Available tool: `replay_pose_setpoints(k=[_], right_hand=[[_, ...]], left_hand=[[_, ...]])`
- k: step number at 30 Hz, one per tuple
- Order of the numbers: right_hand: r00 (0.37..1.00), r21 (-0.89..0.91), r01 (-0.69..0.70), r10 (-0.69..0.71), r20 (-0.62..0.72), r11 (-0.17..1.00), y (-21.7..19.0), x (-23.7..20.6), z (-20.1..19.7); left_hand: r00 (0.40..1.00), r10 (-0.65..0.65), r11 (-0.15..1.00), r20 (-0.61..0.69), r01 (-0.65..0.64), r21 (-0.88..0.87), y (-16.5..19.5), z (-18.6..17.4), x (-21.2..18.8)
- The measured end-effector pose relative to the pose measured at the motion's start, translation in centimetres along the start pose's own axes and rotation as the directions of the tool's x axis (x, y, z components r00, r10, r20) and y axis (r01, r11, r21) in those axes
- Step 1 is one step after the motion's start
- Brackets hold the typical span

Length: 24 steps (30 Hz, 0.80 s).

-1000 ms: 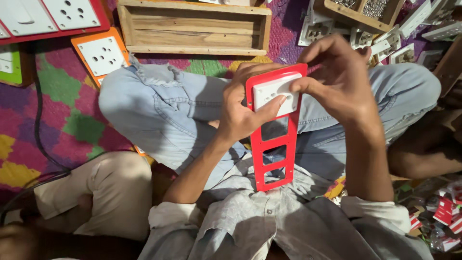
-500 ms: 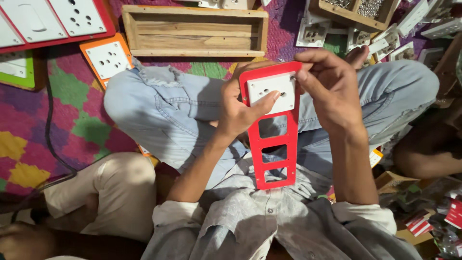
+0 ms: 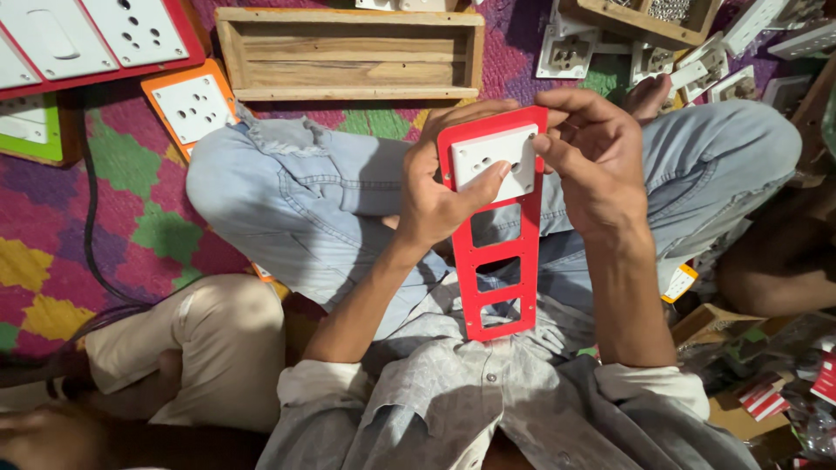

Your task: The person sits on the floor and assembles electrical sockets onto a red display board. They repeatedly insert white socket modules into cutouts, flip the board to tighten screws on the back, and then flip it back to check the fit.

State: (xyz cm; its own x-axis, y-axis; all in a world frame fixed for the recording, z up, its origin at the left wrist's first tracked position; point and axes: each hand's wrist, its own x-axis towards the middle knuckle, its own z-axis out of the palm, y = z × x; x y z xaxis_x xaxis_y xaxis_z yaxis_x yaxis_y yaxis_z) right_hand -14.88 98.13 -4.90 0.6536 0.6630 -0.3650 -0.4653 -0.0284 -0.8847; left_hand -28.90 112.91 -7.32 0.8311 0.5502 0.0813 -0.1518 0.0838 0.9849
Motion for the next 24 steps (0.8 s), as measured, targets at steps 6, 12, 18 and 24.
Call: replay_pose_setpoints(k=[6, 12, 18, 24], right_hand=[[0.998, -0.025, 0.027, -0.028, -0.055, 0.999, 0.4, 0.3, 0.4], [0.994, -0.102, 0.081, -0.088, -0.061, 0.991, 0.4, 0.0, 1.1], [0.992, -0.06, 0.101, -0.105, -0.068, 0.993, 0.2, -0.7, 2.0], [0.987, -0.166, 0.113, -0.13, -0.094, 0.98, 0.9, -1.2, 1.0]], left_hand=[[1.0, -0.031, 0.999, 0.002, 0.031, 0.009, -0.2, -0.2, -0.1], [0.999, -0.032, 0.999, -0.011, 0.032, -0.005, -0.8, -0.1, -0.3], [0.973, 0.207, 0.957, -0.099, -0.18, 0.227, 0.3, -0.3, 0.5], [0.949, 0.169, 0.735, 0.267, -0.302, 0.607, 1.5, -0.5, 0.7]])
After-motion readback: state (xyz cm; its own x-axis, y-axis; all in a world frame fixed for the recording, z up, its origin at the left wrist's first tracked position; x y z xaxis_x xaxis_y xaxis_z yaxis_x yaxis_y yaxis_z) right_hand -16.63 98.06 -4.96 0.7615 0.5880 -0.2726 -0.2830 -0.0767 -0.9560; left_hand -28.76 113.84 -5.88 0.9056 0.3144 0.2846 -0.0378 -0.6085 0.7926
